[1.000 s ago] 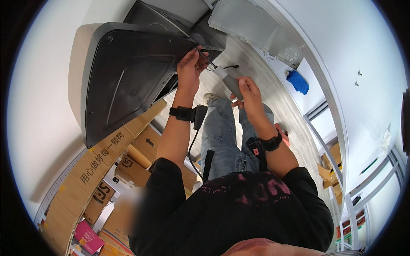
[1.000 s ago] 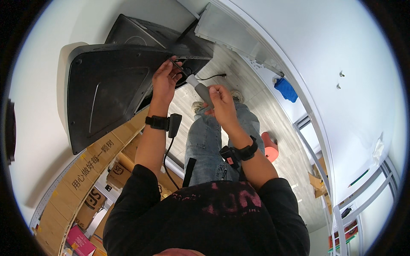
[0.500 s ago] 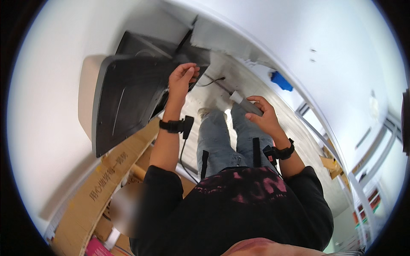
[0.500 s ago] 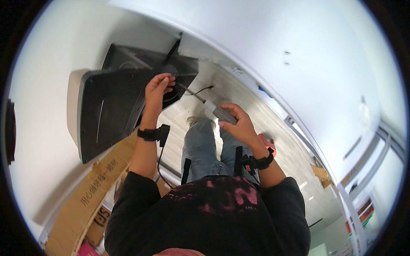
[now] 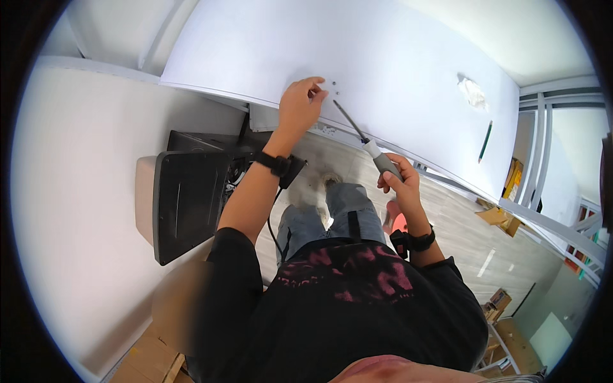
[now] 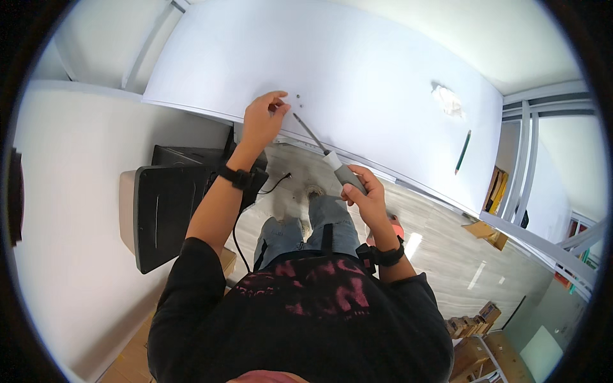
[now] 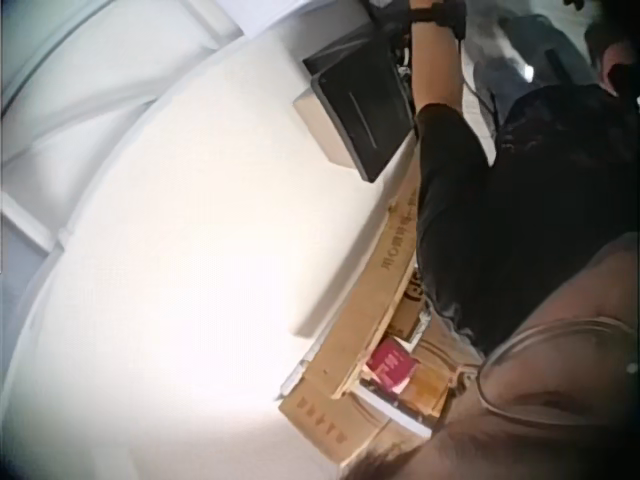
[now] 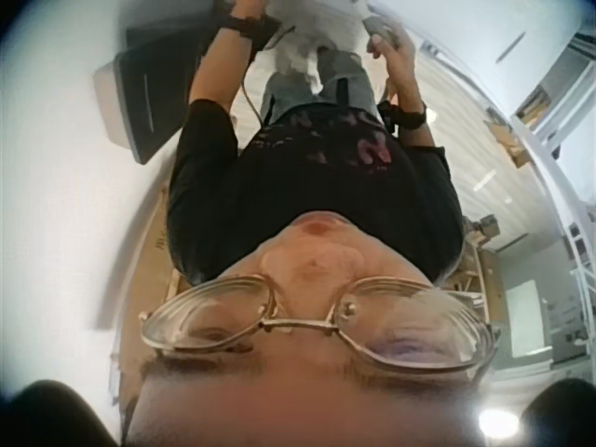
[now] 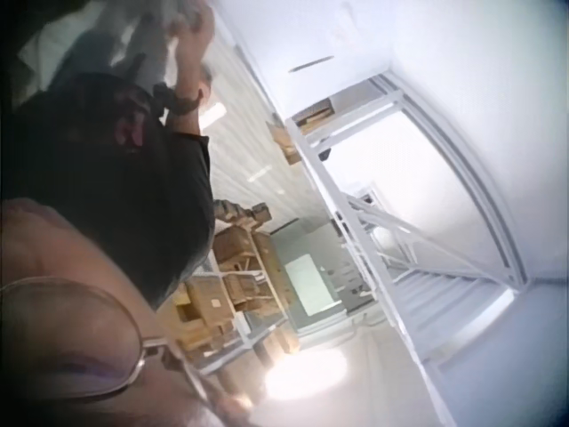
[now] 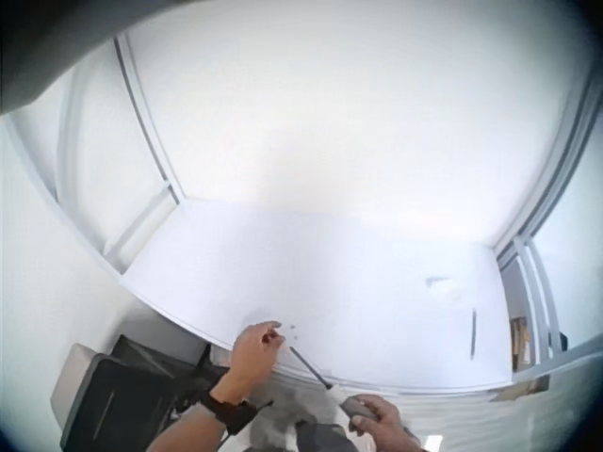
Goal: The person wipes the underside of a black electronic device with a blue cloth, then uses a screwdriver to attach a beige casing to the device. The person secures the casing with screws and then attaches a metal backplate to the device.
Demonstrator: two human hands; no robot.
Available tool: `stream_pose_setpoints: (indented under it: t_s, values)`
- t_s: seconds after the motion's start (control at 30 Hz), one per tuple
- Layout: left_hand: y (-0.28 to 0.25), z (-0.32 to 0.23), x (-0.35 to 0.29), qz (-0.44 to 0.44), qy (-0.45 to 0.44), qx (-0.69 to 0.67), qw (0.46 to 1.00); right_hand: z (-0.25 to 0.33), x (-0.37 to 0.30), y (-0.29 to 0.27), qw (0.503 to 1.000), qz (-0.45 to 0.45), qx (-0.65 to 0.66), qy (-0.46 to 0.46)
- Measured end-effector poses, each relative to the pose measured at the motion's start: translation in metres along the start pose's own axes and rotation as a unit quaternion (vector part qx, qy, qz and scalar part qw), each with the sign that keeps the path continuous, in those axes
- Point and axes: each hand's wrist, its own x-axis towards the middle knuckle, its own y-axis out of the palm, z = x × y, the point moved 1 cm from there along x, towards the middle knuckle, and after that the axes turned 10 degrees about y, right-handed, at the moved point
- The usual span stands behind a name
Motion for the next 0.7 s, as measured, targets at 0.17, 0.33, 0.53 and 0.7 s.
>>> stream_pose_setpoints:
  t_s: [0.17, 0.33, 0.53, 0.7]
  values:
    - [0.013, -0.007, 0.018, 0.035, -0.003, 0.042, 0.999, 0.009, -0.012, -0.01, 0.998, -0.051, 0.01, -0.031]
    - [0.017, -0.006, 0.017, 0.014, -0.006, 0.069, 0.997, 0.013, -0.014, -0.012, 0.998, -0.061, 0.007, -0.035]
    - [-0.017, -0.004, 0.009, 0.002, -0.182, -0.292, 0.939, 0.026, 0.008, 0.016, 0.999, -0.007, -0.028, -0.042]
    - [-0.096, 0.008, -0.051, -0.101, -0.3, -0.627, 0.712, 0.03, 0.041, 0.067, 0.993, 0.098, -0.058, -0.027]
